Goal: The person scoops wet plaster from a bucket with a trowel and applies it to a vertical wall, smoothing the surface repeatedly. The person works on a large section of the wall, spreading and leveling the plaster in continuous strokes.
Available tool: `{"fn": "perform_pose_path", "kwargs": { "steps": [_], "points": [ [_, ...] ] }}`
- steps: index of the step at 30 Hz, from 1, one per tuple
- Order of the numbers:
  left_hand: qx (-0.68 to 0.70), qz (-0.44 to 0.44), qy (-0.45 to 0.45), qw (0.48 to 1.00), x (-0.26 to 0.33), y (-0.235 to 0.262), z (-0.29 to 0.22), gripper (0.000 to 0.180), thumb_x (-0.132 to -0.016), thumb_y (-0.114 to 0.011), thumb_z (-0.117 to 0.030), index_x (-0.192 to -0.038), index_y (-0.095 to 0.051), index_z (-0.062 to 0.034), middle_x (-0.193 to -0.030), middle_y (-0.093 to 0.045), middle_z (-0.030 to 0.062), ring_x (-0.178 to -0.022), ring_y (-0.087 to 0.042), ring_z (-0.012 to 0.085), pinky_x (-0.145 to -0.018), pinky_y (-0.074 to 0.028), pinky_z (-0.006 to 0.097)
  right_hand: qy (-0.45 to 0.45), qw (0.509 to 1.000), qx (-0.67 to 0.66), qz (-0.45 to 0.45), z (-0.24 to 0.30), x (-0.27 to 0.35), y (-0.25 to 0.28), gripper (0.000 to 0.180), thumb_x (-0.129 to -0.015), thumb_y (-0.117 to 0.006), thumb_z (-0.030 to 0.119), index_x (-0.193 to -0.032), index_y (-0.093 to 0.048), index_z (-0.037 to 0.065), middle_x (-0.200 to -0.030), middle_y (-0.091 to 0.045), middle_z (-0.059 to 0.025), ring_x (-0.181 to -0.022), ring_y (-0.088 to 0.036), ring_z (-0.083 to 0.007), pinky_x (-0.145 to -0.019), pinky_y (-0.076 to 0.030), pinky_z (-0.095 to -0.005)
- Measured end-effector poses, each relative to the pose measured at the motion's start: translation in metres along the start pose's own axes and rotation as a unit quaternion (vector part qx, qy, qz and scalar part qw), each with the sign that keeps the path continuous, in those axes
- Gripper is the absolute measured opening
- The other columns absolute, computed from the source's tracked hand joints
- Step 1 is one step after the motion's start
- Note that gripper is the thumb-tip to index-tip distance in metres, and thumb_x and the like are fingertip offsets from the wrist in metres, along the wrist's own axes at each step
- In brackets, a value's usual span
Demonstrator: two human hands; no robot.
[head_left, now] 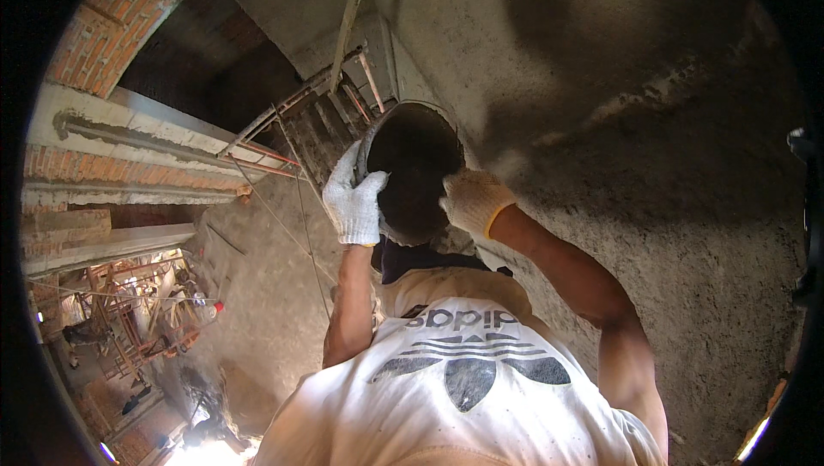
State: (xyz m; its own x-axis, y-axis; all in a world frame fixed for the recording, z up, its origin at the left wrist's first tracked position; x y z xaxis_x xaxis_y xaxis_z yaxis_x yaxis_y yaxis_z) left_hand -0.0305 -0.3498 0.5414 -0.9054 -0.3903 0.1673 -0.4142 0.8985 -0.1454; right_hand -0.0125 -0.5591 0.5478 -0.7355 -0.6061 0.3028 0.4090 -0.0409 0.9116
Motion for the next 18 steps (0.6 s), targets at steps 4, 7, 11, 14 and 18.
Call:
{"fn": "perform_pose_path", "kwargs": {
  "steps": [4,7,11,14,18],
  "points": [
    [-0.094,0.020,-0.062,0.993,-0.001,-0.010,-0.004,0.062,-0.077,-0.072,0.004,-0.139,-0.064,0.0072,-0.134,-0.071,0.0167,-0.120,-0.068,0.0246,-0.105,-0.052,0.034,-0.074,0.977,0.069,-0.186,-0.004,0.000,-0.004,0.030,-0.097,-0.065,0.023,-0.118,-0.067,0.000,-0.100,-0.074,-0.0207,-0.097,-0.076,-0.0354,-0.084,-0.061,-0.0430],
    [-0.114,0.030,-0.077,0.990,-0.003,-0.015,-0.010,0.063,-0.080,-0.069,0.006,-0.142,-0.061,0.0088,-0.135,-0.070,0.0175,-0.121,-0.067,0.0256,-0.106,-0.052,0.034,-0.112,0.992,0.030,-0.050,-0.009,0.000,-0.006,0.035,-0.097,-0.066,0.026,-0.118,-0.065,-0.001,-0.103,-0.075,-0.0209,-0.097,-0.076,-0.0375,-0.086,-0.060,-0.0451],
    [-0.124,0.012,-0.065,0.990,-0.006,-0.017,-0.018,0.062,-0.080,-0.070,0.005,-0.141,-0.062,0.0087,-0.136,-0.070,0.0177,-0.121,-0.067,0.0244,-0.107,-0.051,0.034,-0.102,0.987,-0.059,0.105,-0.019,0.002,0.008,0.041,-0.097,-0.067,0.031,-0.121,-0.065,-0.002,-0.113,-0.074,-0.0209,-0.101,-0.074,-0.0395,-0.093,-0.058,-0.0479],
    [-0.132,0.017,-0.075,0.988,-0.003,-0.017,-0.027,0.062,-0.079,-0.072,0.002,-0.140,-0.063,0.0084,-0.135,-0.070,0.0175,-0.121,-0.068,0.0243,-0.106,-0.051,0.034,-0.092,0.995,-0.035,-0.016,-0.024,0.000,0.026,0.041,-0.098,-0.066,0.032,-0.124,-0.067,0.000,-0.121,-0.072,-0.0219,-0.115,-0.071,-0.0360,-0.100,-0.055,-0.0468],
    [-0.298,0.027,-0.138,0.944,0.000,-0.020,-0.047,0.060,-0.079,-0.074,-0.001,-0.138,-0.066,0.0074,-0.134,-0.072,0.0170,-0.120,-0.069,0.0248,-0.106,-0.052,0.034,-0.075,0.973,0.173,-0.133,-0.028,-0.005,0.032,0.036,-0.097,-0.066,0.031,-0.119,-0.071,0.002,-0.119,-0.073,-0.0213,-0.111,-0.072,-0.0359,-0.095,-0.056,-0.0476]
  ]
}}
Point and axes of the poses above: each hand's wrist, its own x-axis away from the middle knuckle, its own y-axis out of the back of the hand, z = x × y, the point moved 2 cm from there along -x, towards the middle knuckle
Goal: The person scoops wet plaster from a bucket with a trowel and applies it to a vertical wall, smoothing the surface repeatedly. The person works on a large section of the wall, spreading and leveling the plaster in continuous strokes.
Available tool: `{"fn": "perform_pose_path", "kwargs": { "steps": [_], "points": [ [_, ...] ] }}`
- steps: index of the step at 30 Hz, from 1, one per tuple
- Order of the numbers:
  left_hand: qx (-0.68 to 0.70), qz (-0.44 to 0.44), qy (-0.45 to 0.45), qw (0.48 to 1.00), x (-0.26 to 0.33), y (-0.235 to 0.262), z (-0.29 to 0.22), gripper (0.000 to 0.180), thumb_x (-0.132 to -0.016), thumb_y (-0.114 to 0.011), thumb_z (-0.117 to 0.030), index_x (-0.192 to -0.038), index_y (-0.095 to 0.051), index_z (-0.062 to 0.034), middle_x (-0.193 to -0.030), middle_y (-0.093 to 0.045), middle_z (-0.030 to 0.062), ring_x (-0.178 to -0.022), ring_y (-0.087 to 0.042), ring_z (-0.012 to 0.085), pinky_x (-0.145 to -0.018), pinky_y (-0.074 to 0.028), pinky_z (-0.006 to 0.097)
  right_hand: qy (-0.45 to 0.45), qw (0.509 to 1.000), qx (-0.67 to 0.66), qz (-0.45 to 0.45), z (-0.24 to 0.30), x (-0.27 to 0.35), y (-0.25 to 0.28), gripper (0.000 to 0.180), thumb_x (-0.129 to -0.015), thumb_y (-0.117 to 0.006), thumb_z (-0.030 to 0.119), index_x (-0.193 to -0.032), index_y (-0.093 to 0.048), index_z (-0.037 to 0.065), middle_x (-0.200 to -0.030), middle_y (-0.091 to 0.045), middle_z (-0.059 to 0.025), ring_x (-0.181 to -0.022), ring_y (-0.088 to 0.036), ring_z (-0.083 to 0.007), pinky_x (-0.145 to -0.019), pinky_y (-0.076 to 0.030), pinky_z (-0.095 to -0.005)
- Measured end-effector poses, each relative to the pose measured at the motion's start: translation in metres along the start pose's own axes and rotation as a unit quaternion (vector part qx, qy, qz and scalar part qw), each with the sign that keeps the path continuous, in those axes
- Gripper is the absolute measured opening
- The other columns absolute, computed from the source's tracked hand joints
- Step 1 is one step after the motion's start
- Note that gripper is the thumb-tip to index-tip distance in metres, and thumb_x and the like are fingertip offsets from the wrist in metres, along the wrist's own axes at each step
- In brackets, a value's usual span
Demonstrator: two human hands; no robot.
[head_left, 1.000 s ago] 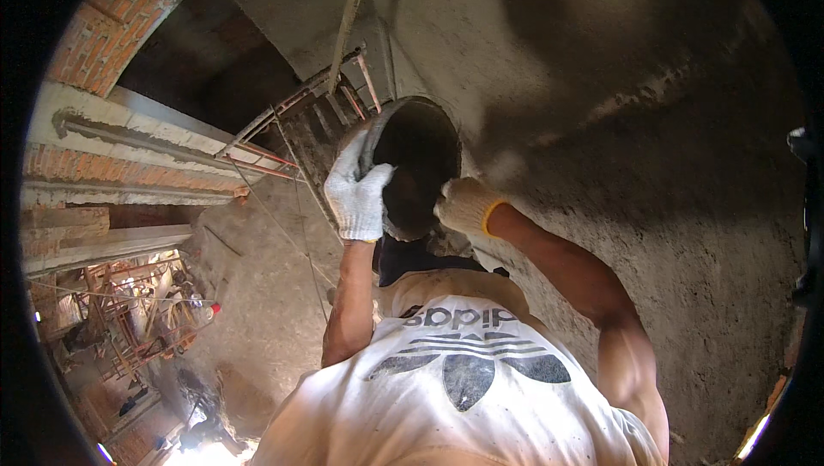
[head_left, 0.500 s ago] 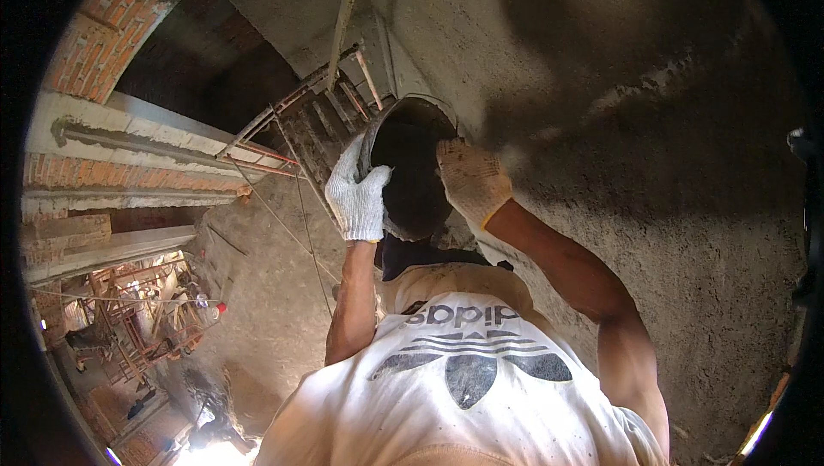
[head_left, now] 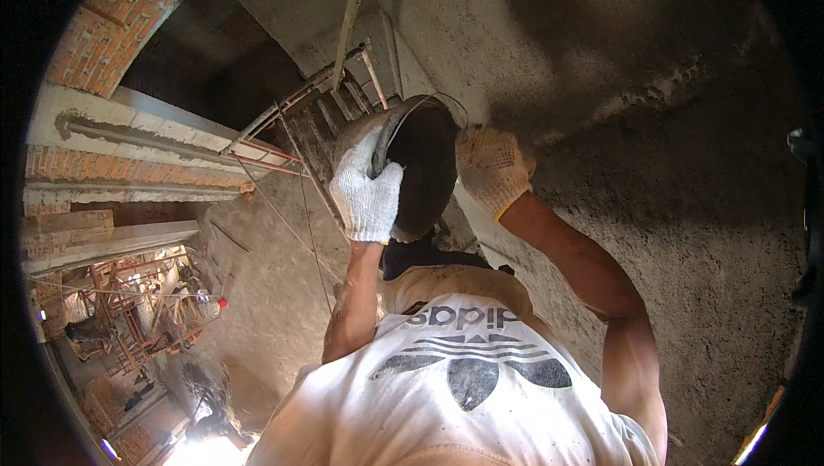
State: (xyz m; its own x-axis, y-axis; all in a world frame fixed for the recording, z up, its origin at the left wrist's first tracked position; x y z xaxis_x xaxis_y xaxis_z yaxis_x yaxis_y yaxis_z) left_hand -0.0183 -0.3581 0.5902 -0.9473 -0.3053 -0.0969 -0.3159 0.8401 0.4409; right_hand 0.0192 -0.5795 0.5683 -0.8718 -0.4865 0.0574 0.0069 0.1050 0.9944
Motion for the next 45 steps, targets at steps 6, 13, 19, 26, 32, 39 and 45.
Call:
{"fn": "perform_pose_path", "kwargs": {
  "steps": [6,13,19,26,32,39,45],
  "points": [
    [0.110,0.005,-0.001,0.994,0.001,0.002,-0.015,0.056,-0.079,-0.073,0.002,-0.135,-0.068,0.0062,-0.132,-0.073,0.0155,-0.119,-0.069,0.0230,-0.105,-0.052,0.034,0.110,0.969,-0.152,0.161,-0.006,0.007,-0.033,0.036,-0.098,-0.064,0.034,-0.108,-0.070,0.000,-0.099,-0.074,-0.0213,-0.095,-0.073,-0.0399,-0.084,-0.058,-0.0507],
    [0.262,-0.070,0.102,0.957,0.004,0.000,0.024,0.063,-0.079,-0.071,0.007,-0.141,-0.060,0.0106,-0.137,-0.069,0.0181,-0.122,-0.067,0.0253,-0.108,-0.050,0.034,0.011,0.946,-0.318,0.067,0.003,0.041,-0.042,0.030,-0.094,-0.070,0.033,-0.095,-0.066,0.004,-0.091,-0.074,-0.0198,-0.088,-0.073,-0.0414,-0.079,-0.057,-0.0528],
    [0.280,-0.136,0.158,0.937,0.014,0.006,0.064,0.067,-0.075,-0.074,0.001,-0.141,-0.062,0.0089,-0.131,-0.071,0.0170,-0.115,-0.068,0.0245,-0.104,-0.053,0.034,-0.052,0.978,-0.193,-0.056,0.024,0.040,-0.043,0.024,-0.086,-0.070,0.029,-0.096,-0.067,0.008,-0.087,-0.073,-0.0175,-0.083,-0.074,-0.0405,-0.073,-0.057,-0.0509],
    [0.189,-0.224,0.203,0.934,0.036,0.054,0.105,0.060,-0.079,-0.070,0.006,-0.139,-0.063,0.0092,-0.128,-0.071,0.0151,-0.110,-0.069,0.0241,-0.100,-0.054,0.034,0.008,0.907,-0.386,0.169,-0.001,-0.004,-0.084,0.041,-0.087,-0.074,0.045,-0.099,-0.070,0.006,-0.091,-0.076,-0.0160,-0.090,-0.075,-0.0317,-0.086,-0.058,-0.0472],
    [0.145,-0.276,0.230,0.922,0.071,0.096,0.136,0.059,-0.077,-0.067,0.009,-0.136,-0.066,0.0070,-0.127,-0.073,0.0141,-0.109,-0.070,0.0246,-0.098,-0.055,0.035,-0.335,0.802,-0.423,0.257,-0.094,-0.029,-0.163,0.047,-0.090,-0.076,0.042,-0.123,-0.078,0.008,-0.102,-0.075,-0.0078,-0.087,-0.070,-0.0194,-0.081,-0.058,-0.0369],
    [0.102,-0.279,0.231,0.927,0.065,0.089,0.136,0.063,-0.074,-0.070,0.008,-0.138,-0.065,0.0080,-0.129,-0.072,0.0148,-0.114,-0.068,0.0259,-0.104,-0.053,0.037,-0.335,0.876,-0.330,-0.111,-0.118,0.025,-0.017,0.031,-0.098,-0.065,0.035,-0.104,-0.064,0.004,-0.096,-0.072,-0.0229,-0.089,-0.070,-0.0439,-0.077,-0.053,-0.0515],
    [0.100,-0.153,0.149,0.972,0.029,0.052,0.086,0.066,-0.079,-0.068,0.007,-0.145,-0.058,0.0095,-0.139,-0.068,0.0172,-0.122,-0.065,0.0255,-0.109,-0.049,0.035,-0.092,0.950,-0.297,-0.026,-0.035,0.042,0.046,0.023,-0.096,-0.063,0.027,-0.103,-0.065,0.005,-0.097,-0.072,-0.0200,-0.093,-0.071,-0.0397,-0.081,-0.055,-0.0513]
  ]
}}
Point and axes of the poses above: each hand's wrist, its own x-axis away from the middle knuckle, its own y-axis out of the back of the hand, z = x × y, the point moved 2 cm from there along -x, towards the middle knuckle
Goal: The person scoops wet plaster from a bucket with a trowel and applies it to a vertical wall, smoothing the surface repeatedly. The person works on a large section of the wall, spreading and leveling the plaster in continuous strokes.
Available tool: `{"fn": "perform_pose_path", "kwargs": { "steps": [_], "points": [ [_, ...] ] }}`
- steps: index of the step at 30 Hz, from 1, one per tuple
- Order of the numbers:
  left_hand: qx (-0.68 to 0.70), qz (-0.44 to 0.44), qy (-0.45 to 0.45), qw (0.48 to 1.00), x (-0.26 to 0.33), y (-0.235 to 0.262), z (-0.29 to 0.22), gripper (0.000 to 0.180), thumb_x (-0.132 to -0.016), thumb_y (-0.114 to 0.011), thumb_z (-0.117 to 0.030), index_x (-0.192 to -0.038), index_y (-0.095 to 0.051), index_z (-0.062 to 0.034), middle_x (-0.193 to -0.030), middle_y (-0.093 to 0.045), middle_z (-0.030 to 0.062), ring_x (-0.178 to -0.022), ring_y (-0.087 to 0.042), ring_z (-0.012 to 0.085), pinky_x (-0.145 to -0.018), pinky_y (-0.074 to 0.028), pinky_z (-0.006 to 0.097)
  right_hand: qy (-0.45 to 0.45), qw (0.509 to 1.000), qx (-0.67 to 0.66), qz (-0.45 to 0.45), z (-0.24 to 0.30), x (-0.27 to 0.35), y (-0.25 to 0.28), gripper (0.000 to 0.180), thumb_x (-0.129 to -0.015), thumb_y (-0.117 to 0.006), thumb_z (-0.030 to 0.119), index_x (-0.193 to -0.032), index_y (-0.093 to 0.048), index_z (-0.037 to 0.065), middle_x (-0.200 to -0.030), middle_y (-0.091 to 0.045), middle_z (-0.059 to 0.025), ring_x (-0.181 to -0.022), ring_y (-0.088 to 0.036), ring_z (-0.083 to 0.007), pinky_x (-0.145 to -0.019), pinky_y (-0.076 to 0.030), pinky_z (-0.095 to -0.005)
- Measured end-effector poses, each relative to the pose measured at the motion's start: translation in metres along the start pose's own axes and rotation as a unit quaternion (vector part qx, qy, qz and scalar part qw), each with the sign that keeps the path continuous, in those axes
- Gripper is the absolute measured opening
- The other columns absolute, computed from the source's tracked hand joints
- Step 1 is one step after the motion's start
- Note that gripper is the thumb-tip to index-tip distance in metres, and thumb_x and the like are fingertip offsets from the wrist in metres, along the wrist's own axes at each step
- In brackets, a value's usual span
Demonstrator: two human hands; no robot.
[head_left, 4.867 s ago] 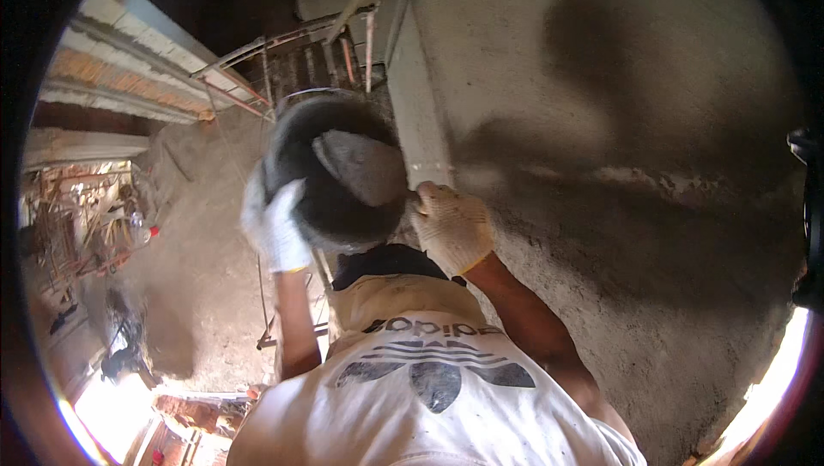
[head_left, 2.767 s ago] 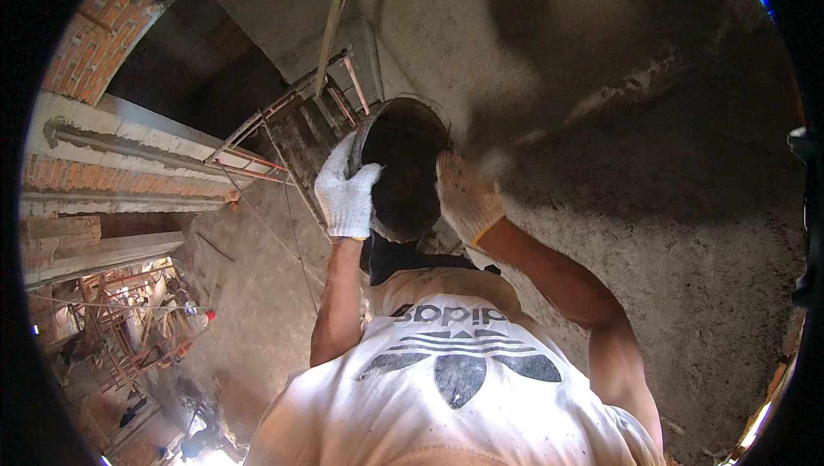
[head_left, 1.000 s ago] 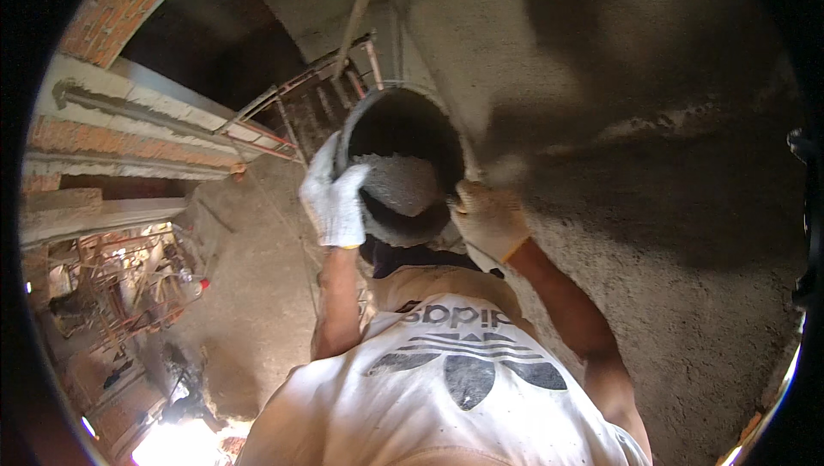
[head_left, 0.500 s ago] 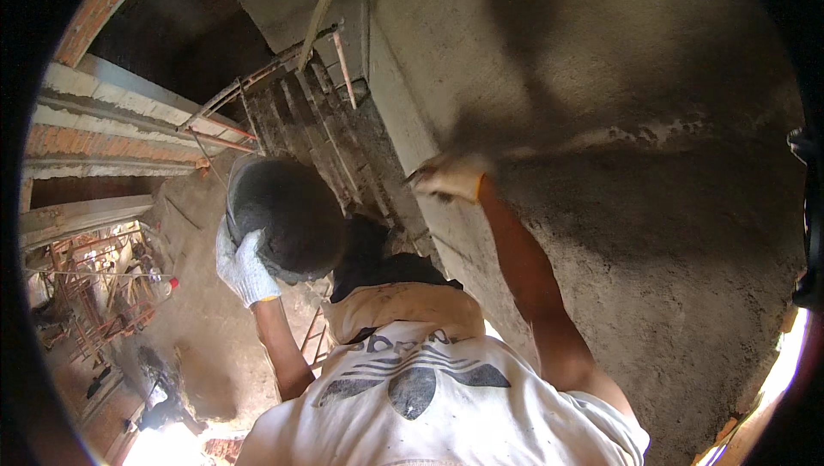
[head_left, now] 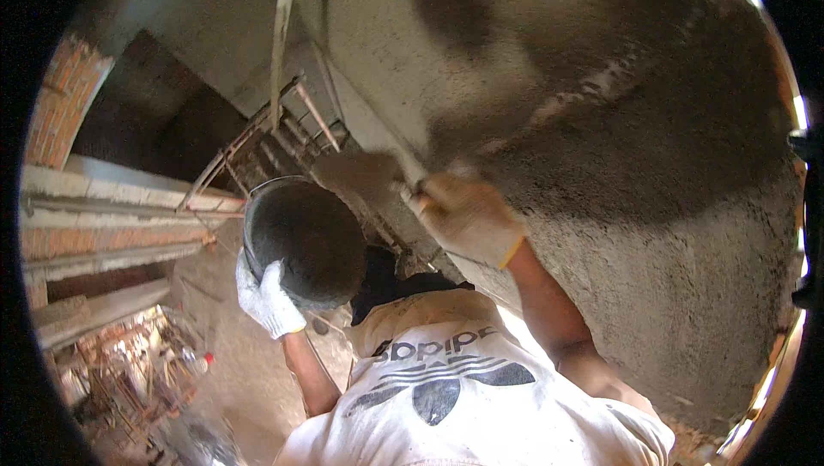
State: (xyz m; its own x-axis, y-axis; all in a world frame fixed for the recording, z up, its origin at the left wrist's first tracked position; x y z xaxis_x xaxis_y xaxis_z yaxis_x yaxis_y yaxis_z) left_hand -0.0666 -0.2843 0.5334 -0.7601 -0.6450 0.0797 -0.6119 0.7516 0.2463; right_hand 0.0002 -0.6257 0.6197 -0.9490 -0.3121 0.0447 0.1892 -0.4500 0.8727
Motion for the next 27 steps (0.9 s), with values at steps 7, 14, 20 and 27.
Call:
{"fn": "perform_pose_path", "kwargs": {
  "steps": [7,14,20,27],
  "points": [
    [-0.116,0.174,-0.121,0.970,0.008,-0.081,-0.043,0.060,-0.081,-0.068,0.002,-0.140,-0.063,0.0072,-0.139,-0.070,0.0174,-0.126,-0.066,0.0248,-0.112,-0.047,0.035,0.118,0.927,0.352,-0.051,0.023,-0.012,-0.060,0.020,-0.091,-0.065,0.019,-0.104,-0.067,0.003,-0.097,-0.071,-0.0181,-0.097,-0.069,-0.0335,-0.083,-0.054,-0.0453],
    [-0.058,0.226,-0.188,0.954,0.021,-0.079,-0.106,0.054,-0.080,-0.071,0.001,-0.134,-0.069,0.0043,-0.131,-0.073,0.0163,-0.121,-0.069,0.0242,-0.107,-0.051,0.034,0.071,0.963,0.198,0.166,0.003,-0.029,-0.049,0.029,-0.091,-0.063,0.024,-0.101,-0.076,0.000,-0.098,-0.077,-0.0247,-0.098,-0.076,-0.0395,-0.088,-0.059,-0.0487],
    [0.050,0.223,-0.097,0.969,0.018,-0.063,-0.101,0.056,-0.081,-0.072,0.004,-0.137,-0.066,0.0078,-0.133,-0.072,0.0160,-0.119,-0.069,0.0227,-0.106,-0.052,0.033,0.124,0.971,-0.018,0.205,-0.003,-0.005,-0.072,0.038,-0.095,-0.063,0.033,-0.114,-0.072,0.001,-0.104,-0.075,-0.0277,-0.101,-0.072,-0.0453,-0.092,-0.057,-0.0535],
    [0.074,0.088,-0.011,0.993,0.011,-0.022,-0.068,0.068,-0.079,-0.075,-0.001,-0.143,-0.058,0.0120,-0.140,-0.067,0.0200,-0.126,-0.065,0.0257,-0.111,-0.048,0.034,0.083,0.984,-0.010,0.158,0.013,0.024,-0.125,0.035,-0.091,-0.065,0.032,-0.111,-0.064,0.004,-0.099,-0.074,-0.0245,-0.095,-0.073,-0.0438,-0.085,-0.057,-0.0528]
  ]
}}
Point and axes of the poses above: each hand's wrist, its own x-axis away from the middle knuckle, its own y-axis out of the back of the hand, z = x × y, the point moved 2 cm from there along -x, towards the middle knuckle
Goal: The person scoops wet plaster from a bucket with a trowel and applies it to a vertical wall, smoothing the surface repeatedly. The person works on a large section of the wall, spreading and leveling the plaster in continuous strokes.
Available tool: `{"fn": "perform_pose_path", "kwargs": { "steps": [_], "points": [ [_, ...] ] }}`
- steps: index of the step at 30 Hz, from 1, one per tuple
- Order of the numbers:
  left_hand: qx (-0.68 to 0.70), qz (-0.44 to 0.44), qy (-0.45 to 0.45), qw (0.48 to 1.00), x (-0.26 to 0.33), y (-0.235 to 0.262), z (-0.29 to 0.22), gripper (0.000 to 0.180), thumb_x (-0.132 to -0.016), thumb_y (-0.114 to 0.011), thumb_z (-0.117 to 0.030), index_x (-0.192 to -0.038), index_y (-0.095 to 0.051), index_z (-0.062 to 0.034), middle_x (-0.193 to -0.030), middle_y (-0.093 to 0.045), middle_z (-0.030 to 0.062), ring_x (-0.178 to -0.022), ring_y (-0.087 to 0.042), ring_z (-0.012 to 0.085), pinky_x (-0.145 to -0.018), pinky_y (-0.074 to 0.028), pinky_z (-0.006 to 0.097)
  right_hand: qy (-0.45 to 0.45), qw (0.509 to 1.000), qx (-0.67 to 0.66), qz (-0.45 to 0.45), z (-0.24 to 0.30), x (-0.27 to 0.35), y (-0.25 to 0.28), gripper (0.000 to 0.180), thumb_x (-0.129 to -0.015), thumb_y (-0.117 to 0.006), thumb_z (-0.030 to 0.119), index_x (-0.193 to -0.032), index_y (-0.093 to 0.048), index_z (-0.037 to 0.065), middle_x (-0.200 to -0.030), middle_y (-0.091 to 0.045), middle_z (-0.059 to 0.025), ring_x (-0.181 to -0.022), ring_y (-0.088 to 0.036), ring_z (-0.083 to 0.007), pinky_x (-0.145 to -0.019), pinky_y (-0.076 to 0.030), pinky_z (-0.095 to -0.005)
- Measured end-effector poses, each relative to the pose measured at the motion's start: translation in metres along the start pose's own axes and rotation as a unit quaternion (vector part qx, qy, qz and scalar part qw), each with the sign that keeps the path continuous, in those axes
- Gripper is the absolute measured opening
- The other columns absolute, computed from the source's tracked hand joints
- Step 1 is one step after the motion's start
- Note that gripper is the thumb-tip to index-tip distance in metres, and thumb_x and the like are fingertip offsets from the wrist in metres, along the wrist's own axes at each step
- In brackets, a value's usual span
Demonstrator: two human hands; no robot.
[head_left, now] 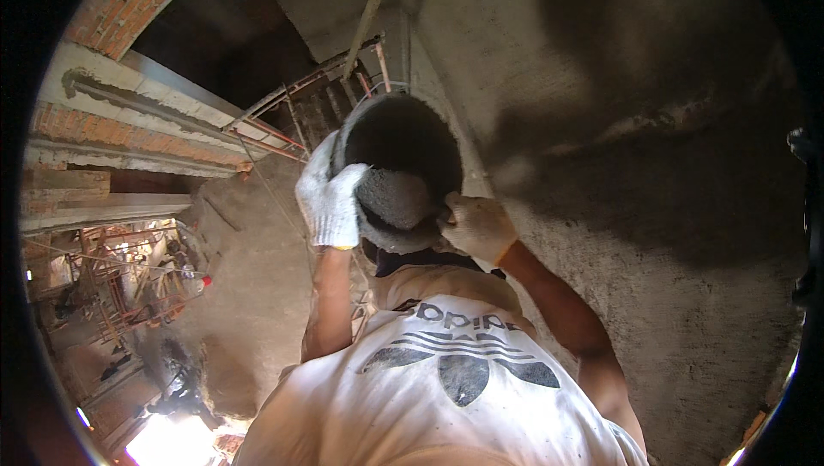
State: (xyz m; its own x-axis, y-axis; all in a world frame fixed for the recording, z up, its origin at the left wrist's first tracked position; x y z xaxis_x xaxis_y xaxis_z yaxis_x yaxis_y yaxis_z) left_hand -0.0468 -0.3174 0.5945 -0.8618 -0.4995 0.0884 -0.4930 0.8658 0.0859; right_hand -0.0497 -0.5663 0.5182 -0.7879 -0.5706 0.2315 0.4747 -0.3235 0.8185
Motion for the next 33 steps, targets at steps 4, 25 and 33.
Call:
{"fn": "perform_pose_path", "kwargs": {
  "steps": [4,25,33],
  "points": [
    [0.050,-0.062,-0.002,0.997,0.012,0.023,0.029,0.062,-0.078,-0.074,-0.001,-0.138,-0.064,0.0088,-0.128,-0.073,0.0141,-0.114,-0.069,0.0222,-0.103,-0.052,0.033,-0.065,0.991,-0.099,-0.064,0.014,-0.010,0.000,0.029,-0.089,-0.066,0.030,-0.108,-0.066,0.009,-0.095,-0.074,-0.0217,-0.089,-0.073,-0.0431,-0.080,-0.057,-0.0546],
    [-0.023,-0.287,0.068,0.955,0.042,0.120,0.069,0.061,-0.080,-0.072,0.002,-0.140,-0.063,0.0067,-0.132,-0.069,0.0132,-0.116,-0.066,0.0265,-0.104,-0.052,0.038,-0.314,0.793,-0.333,-0.402,-0.086,0.006,0.140,0.034,-0.096,-0.071,0.034,-0.113,-0.070,0.004,-0.094,-0.073,-0.0176,-0.080,-0.069,-0.0355,-0.072,-0.054,-0.0421],
    [-0.050,-0.095,-0.047,0.993,0.011,0.050,0.021,0.061,-0.082,-0.073,-0.002,-0.141,-0.061,0.0072,-0.133,-0.070,0.0162,-0.118,-0.066,0.0263,-0.106,-0.050,0.039,-0.162,0.968,-0.112,-0.153,-0.003,0.059,0.101,0.026,-0.100,-0.064,0.024,-0.108,-0.066,-0.001,-0.102,-0.072,-0.0194,-0.084,-0.069,-0.0288,-0.078,-0.054,-0.0420]
  ]
}}
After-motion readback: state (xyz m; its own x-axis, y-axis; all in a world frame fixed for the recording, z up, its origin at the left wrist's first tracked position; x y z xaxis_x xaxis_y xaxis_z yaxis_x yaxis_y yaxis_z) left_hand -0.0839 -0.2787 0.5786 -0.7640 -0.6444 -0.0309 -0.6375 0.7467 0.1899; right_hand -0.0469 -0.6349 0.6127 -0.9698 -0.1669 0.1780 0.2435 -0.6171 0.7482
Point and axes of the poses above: each hand's wrist, its own x-axis away from the middle knuckle, its own y-axis out of the back of the hand, z = x × y, the point moved 2 cm from there along -x, towards the middle knuckle
